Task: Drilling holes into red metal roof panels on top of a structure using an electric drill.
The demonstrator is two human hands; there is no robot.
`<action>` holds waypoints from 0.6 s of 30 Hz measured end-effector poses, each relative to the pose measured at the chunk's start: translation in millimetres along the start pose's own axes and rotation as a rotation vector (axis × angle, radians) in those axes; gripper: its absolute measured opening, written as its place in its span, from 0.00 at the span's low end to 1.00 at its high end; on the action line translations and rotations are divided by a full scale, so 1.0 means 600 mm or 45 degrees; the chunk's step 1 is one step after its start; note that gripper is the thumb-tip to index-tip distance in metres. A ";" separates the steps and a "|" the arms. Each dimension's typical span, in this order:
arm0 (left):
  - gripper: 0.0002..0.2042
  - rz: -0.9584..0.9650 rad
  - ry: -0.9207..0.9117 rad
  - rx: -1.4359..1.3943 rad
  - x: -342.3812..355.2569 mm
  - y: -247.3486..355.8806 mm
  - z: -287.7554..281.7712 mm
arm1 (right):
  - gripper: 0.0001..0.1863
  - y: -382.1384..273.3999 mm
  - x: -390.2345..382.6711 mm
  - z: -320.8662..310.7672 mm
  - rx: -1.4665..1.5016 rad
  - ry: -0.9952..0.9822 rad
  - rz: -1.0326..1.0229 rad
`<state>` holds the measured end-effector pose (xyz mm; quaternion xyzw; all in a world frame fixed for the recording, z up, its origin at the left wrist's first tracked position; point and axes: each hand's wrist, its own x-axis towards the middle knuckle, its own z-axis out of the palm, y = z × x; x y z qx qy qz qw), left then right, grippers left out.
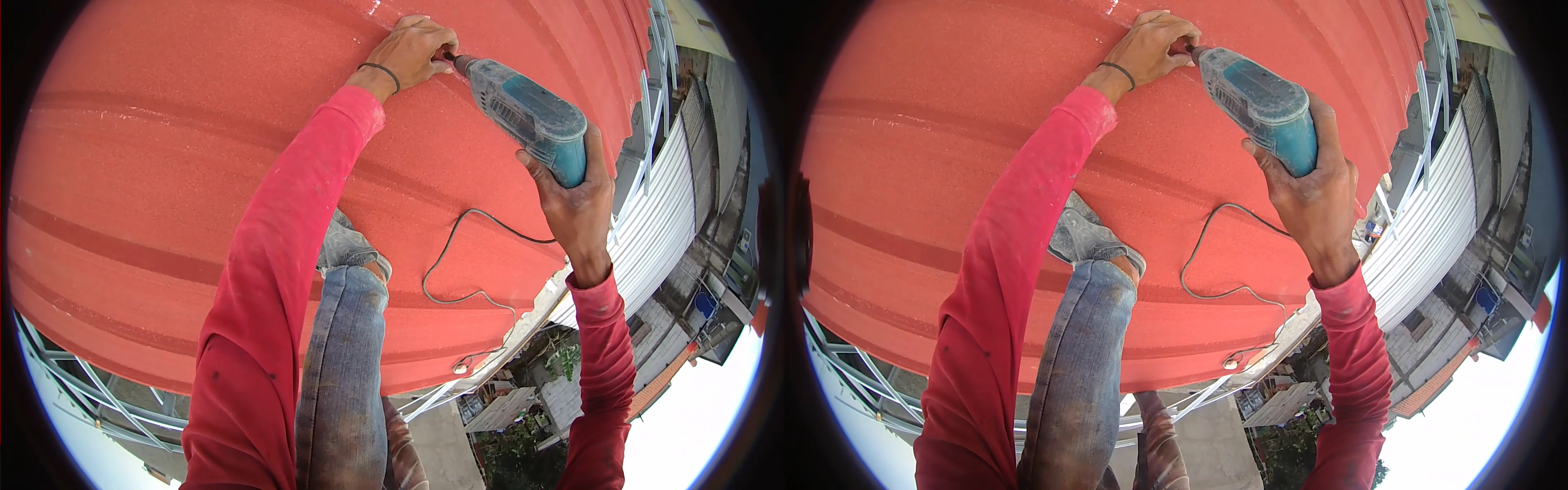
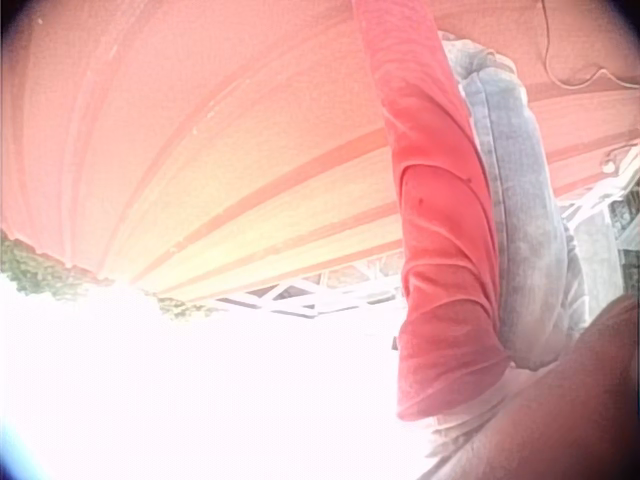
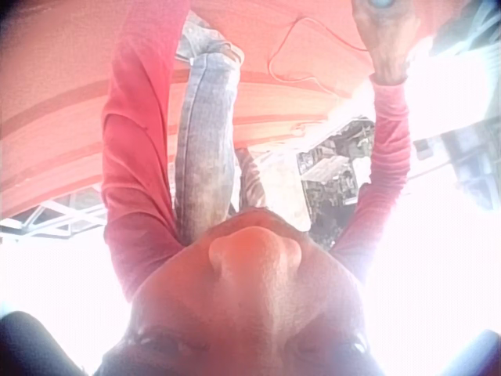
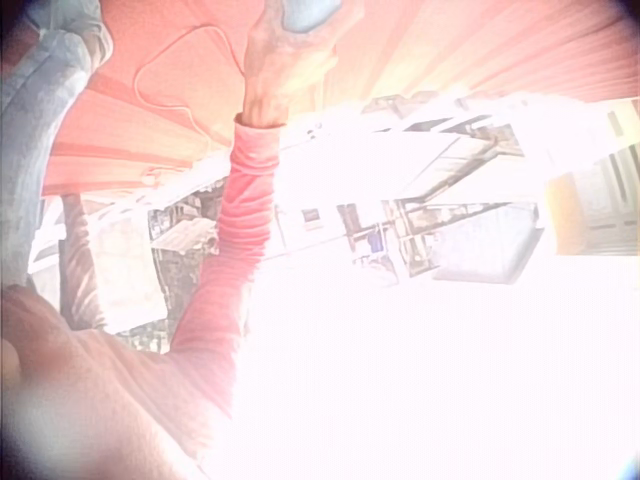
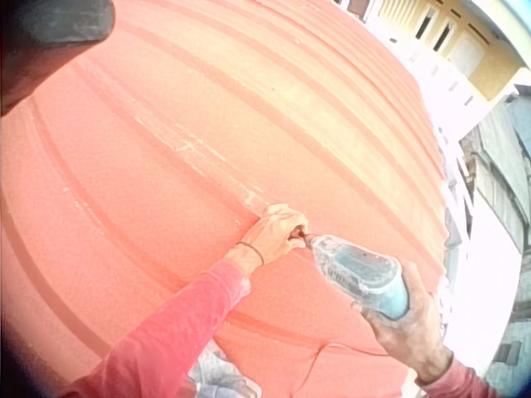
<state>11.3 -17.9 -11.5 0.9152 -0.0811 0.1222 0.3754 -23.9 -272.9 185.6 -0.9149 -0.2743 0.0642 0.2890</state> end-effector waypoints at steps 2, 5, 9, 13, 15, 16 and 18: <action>0.14 0.044 0.029 0.012 -0.004 -0.004 -0.004 | 0.34 -0.002 0.004 0.001 0.009 0.001 0.044; 0.14 0.057 0.083 0.025 -0.005 -0.001 0.001 | 0.33 0.001 0.003 0.001 0.036 0.004 0.058; 0.15 0.065 -0.004 0.103 -0.004 -0.005 -0.003 | 0.33 0.002 -0.001 0.002 0.074 0.024 0.054; 0.17 0.062 0.045 0.067 -0.005 0.003 -0.001 | 0.32 0.003 -0.008 -0.005 0.115 0.005 0.233; 0.17 -0.016 0.034 0.036 -0.005 0.007 -0.002 | 0.32 0.003 -0.009 -0.008 0.111 -0.001 0.286; 0.18 -0.008 0.051 0.047 -0.006 0.006 -0.003 | 0.32 0.002 -0.009 -0.009 0.126 0.004 0.298; 0.18 0.001 0.067 0.059 -0.006 0.007 -0.002 | 0.31 0.004 -0.009 -0.010 0.142 0.010 0.311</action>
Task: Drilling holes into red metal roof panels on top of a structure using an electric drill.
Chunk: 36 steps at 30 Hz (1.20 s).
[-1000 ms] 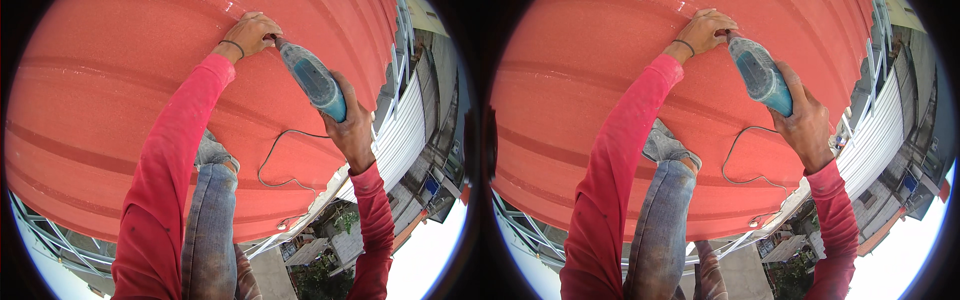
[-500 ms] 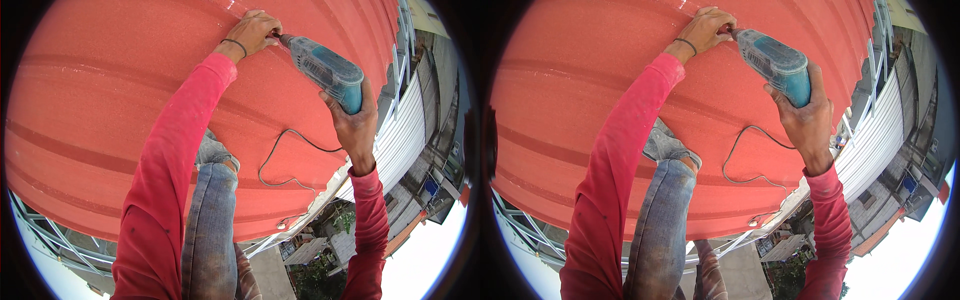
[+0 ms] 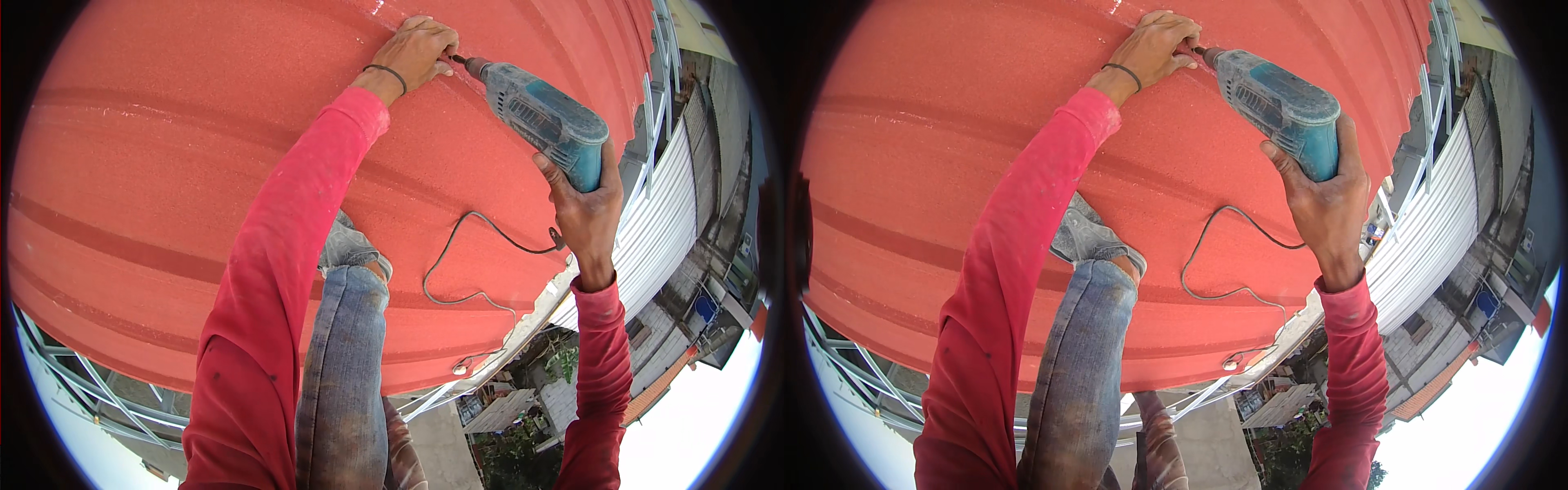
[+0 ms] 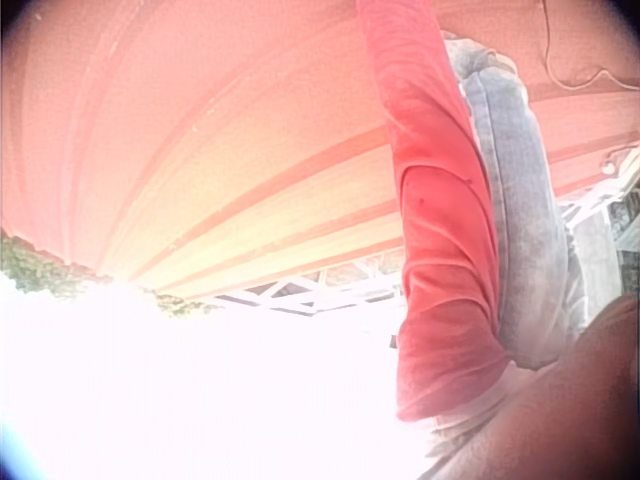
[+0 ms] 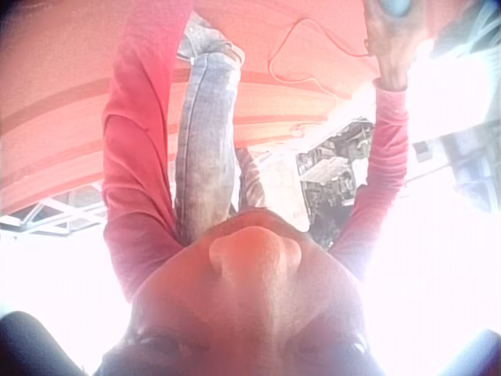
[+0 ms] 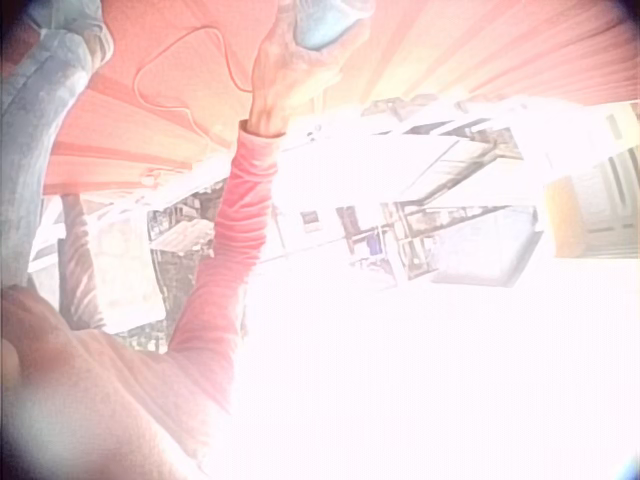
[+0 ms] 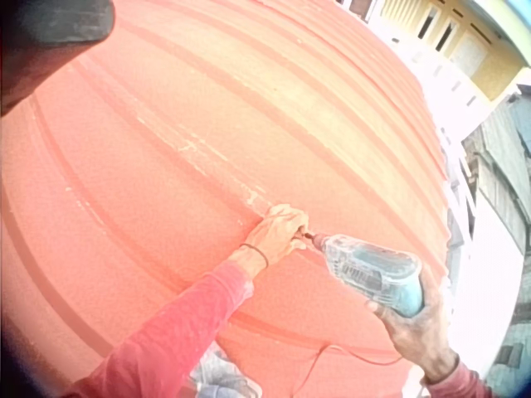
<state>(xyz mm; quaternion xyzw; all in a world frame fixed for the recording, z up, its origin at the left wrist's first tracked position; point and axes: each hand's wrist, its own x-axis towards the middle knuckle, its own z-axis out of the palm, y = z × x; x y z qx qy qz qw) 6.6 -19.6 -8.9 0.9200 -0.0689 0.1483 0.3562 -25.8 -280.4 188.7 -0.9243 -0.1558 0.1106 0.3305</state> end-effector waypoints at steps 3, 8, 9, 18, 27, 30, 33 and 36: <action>0.18 -0.032 -0.035 0.003 0.000 0.002 0.003 | 0.31 0.004 0.001 -0.001 0.007 0.002 -0.032; 0.16 -0.062 -0.080 0.056 0.009 0.004 0.005 | 0.29 0.005 -0.001 -0.007 0.080 -0.017 0.077; 0.16 -0.066 -0.079 0.054 0.005 0.002 0.006 | 0.29 0.006 -0.001 -0.004 0.078 -0.020 0.077; 0.15 -0.014 0.026 0.285 0.001 -0.003 0.034 | 0.19 0.065 -0.006 0.007 0.704 -0.011 0.436; 0.16 -0.003 0.034 0.004 0.002 -0.013 0.025 | 0.17 0.098 -0.040 0.043 1.241 -0.011 0.803; 0.15 -0.029 0.044 0.009 0.001 -0.009 0.025 | 0.16 0.084 -0.050 0.055 1.178 0.051 0.776; 0.15 -0.050 0.035 -0.022 0.000 -0.009 0.022 | 0.17 0.063 -0.057 0.063 1.000 0.155 0.645; 0.13 -0.057 0.078 -0.089 -0.001 -0.008 0.014 | 0.16 0.049 -0.060 0.069 0.871 0.202 0.519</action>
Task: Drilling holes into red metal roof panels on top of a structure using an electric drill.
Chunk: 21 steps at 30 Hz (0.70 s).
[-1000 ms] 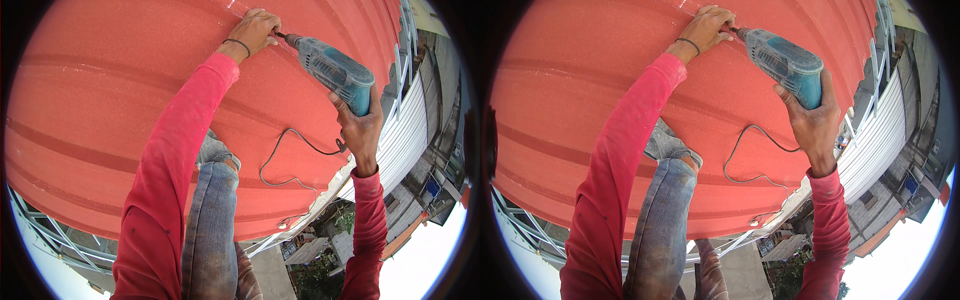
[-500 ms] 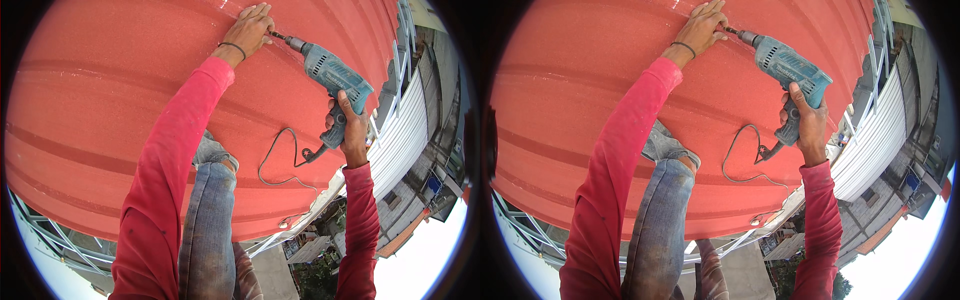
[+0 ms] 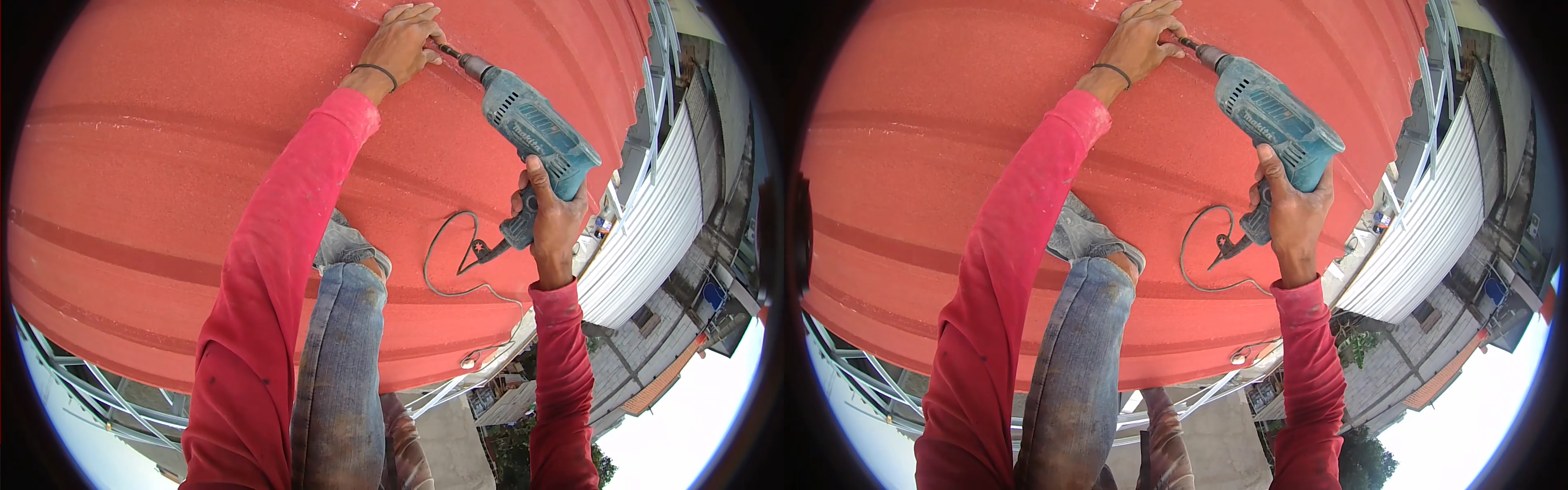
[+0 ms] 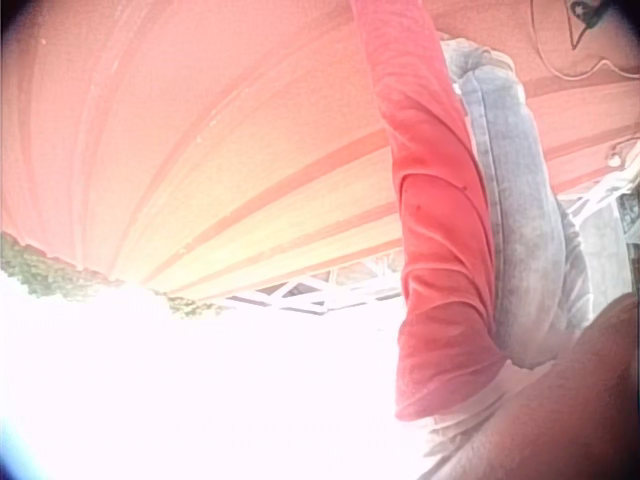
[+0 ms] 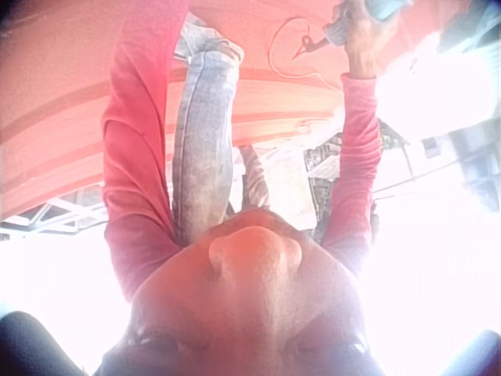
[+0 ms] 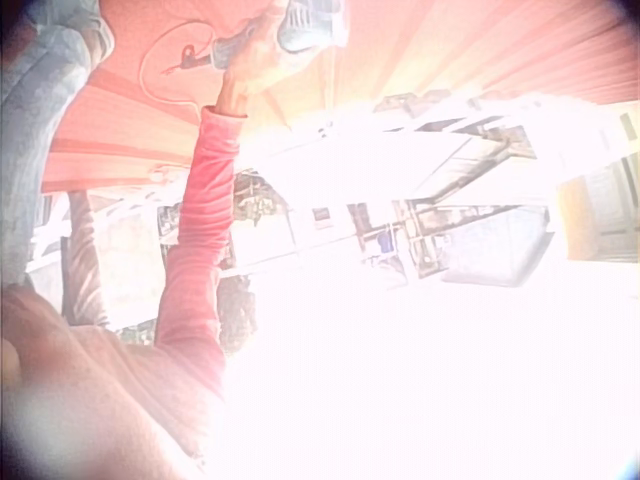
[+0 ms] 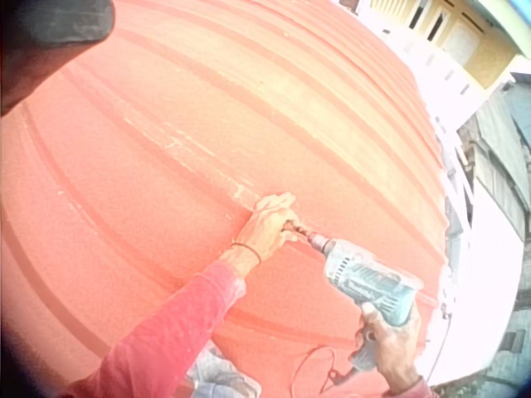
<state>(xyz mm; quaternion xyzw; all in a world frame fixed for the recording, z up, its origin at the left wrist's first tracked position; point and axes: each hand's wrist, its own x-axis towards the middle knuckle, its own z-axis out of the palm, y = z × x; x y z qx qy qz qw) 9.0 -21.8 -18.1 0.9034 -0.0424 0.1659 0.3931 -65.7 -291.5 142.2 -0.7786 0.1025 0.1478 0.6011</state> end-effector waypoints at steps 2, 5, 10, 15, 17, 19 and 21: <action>0.13 -0.036 -0.047 0.006 0.002 0.009 0.002 | 0.16 0.001 0.001 -0.007 0.013 0.025 0.038; 0.12 -0.012 -0.064 0.031 0.004 0.006 0.000 | 0.16 -0.006 0.004 -0.012 0.045 -0.007 0.044; 0.11 -0.014 -0.046 0.103 -0.003 0.002 0.010 | 0.16 -0.010 0.002 -0.015 0.031 0.007 0.078; 0.08 0.056 -0.006 0.146 -0.001 -0.004 0.017 | 0.15 -0.011 0.003 -0.023 0.012 0.016 0.092; 0.08 0.063 -0.085 0.027 0.002 -0.005 0.011 | 0.15 -0.017 0.002 -0.024 0.016 0.008 0.088; 0.07 0.082 -0.068 0.052 0.002 -0.006 0.009 | 0.15 -0.019 0.003 -0.026 0.020 0.005 0.092; 0.07 0.100 -0.052 0.077 0.003 -0.006 0.008 | 0.15 -0.020 0.003 -0.030 0.024 0.003 0.098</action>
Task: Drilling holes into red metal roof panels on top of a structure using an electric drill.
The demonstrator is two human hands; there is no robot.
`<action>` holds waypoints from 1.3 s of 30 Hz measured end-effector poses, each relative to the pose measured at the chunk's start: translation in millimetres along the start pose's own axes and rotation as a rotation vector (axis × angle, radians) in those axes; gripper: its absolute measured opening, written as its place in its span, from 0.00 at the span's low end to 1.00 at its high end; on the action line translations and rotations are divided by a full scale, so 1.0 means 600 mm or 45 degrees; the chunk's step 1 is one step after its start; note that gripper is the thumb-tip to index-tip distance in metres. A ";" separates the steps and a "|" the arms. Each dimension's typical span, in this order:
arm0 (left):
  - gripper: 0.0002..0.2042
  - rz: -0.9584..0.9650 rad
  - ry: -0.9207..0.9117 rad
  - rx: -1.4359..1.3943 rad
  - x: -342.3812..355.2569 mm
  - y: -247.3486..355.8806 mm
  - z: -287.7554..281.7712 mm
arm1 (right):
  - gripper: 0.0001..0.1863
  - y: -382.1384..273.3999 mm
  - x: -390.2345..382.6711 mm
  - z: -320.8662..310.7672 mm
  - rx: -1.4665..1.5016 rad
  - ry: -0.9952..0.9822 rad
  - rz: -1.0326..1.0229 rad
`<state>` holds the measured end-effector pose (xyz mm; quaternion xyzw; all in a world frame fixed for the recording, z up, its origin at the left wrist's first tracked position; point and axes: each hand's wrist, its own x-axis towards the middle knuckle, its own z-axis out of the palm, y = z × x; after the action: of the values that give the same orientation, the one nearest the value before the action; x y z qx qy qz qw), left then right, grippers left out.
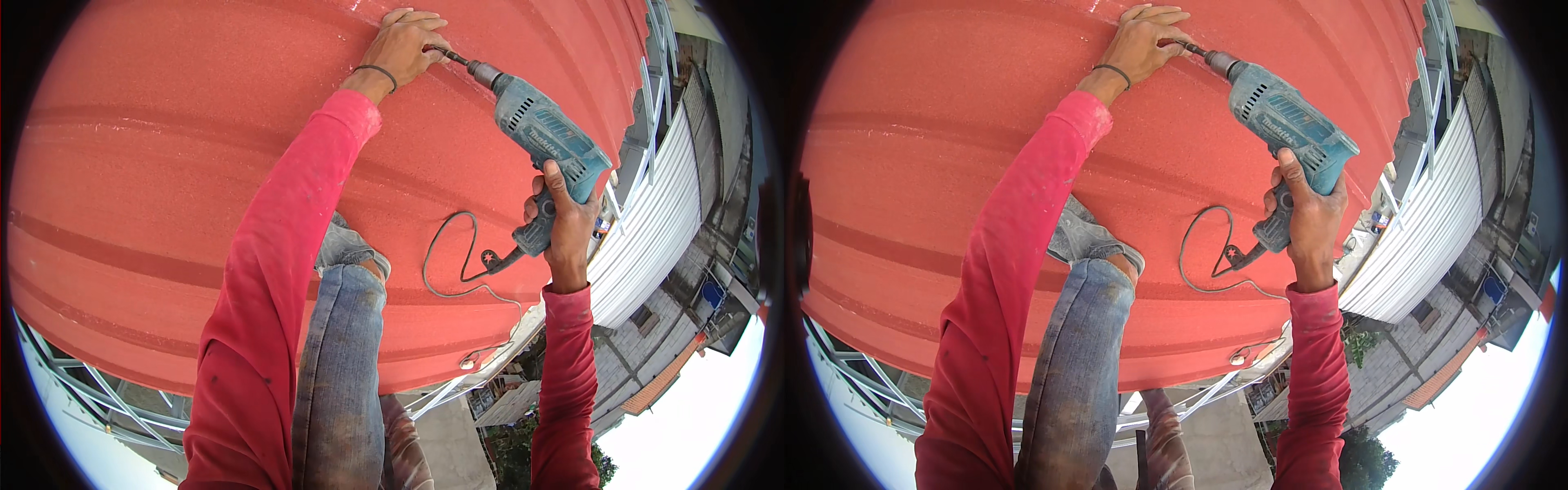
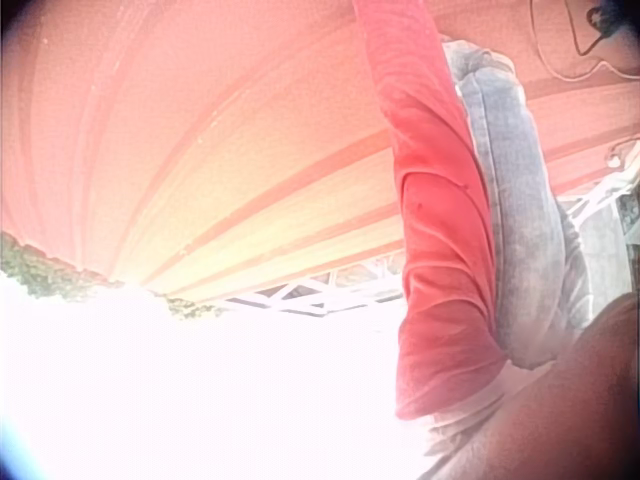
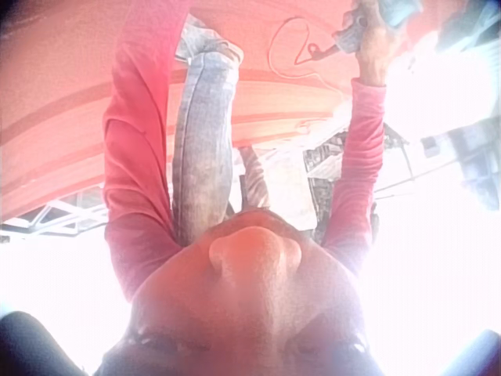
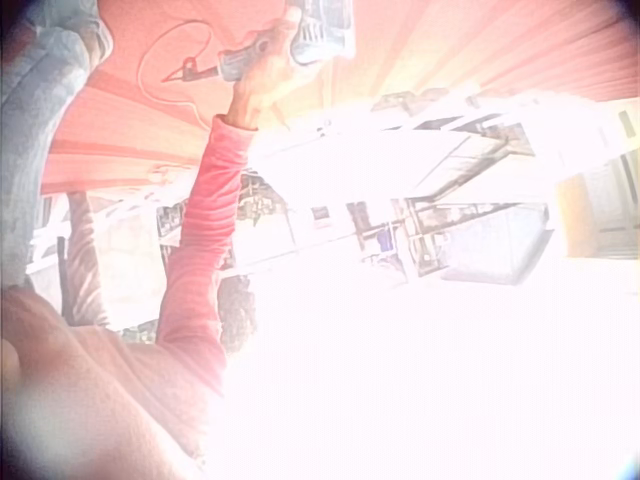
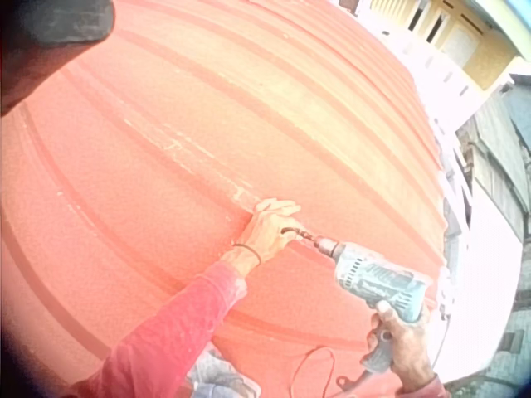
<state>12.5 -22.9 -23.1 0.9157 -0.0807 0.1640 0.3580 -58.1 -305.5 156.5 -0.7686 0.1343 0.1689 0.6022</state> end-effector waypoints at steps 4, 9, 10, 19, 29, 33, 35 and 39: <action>0.07 0.016 -0.039 -0.015 0.005 0.007 -0.002 | 0.16 -0.003 -0.001 -0.007 0.015 0.011 0.030; 0.07 -0.005 -0.065 -0.025 0.003 0.006 -0.005 | 0.16 -0.009 -0.003 -0.010 0.029 0.012 0.053; 0.07 -0.017 -0.053 -0.010 0.002 0.006 -0.004 | 0.16 -0.009 -0.003 -0.011 0.036 0.003 0.050; 0.08 -0.043 -0.035 -0.031 0.004 0.014 -0.004 | 0.14 -0.013 -0.002 -0.024 0.042 -0.011 0.055; 0.07 -0.102 -0.037 0.027 0.008 0.031 0.003 | 0.14 -0.019 -0.009 -0.036 0.016 0.005 0.064; 0.08 -0.110 -0.025 0.032 0.008 0.040 0.001 | 0.16 -0.017 -0.010 -0.039 0.000 -0.015 0.071; 0.07 -0.139 -0.177 0.040 0.021 0.057 -0.008 | 0.16 -0.020 -0.010 -0.048 -0.002 -0.006 0.079; 0.12 -0.043 -0.116 0.130 0.010 0.056 0.005 | 0.16 -0.014 -0.011 -0.051 0.028 -0.028 0.076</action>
<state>10.2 -49.7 -2.2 0.9405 -0.0728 0.1198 0.3094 -57.4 -333.0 173.5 -0.7557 0.1523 0.1939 0.6067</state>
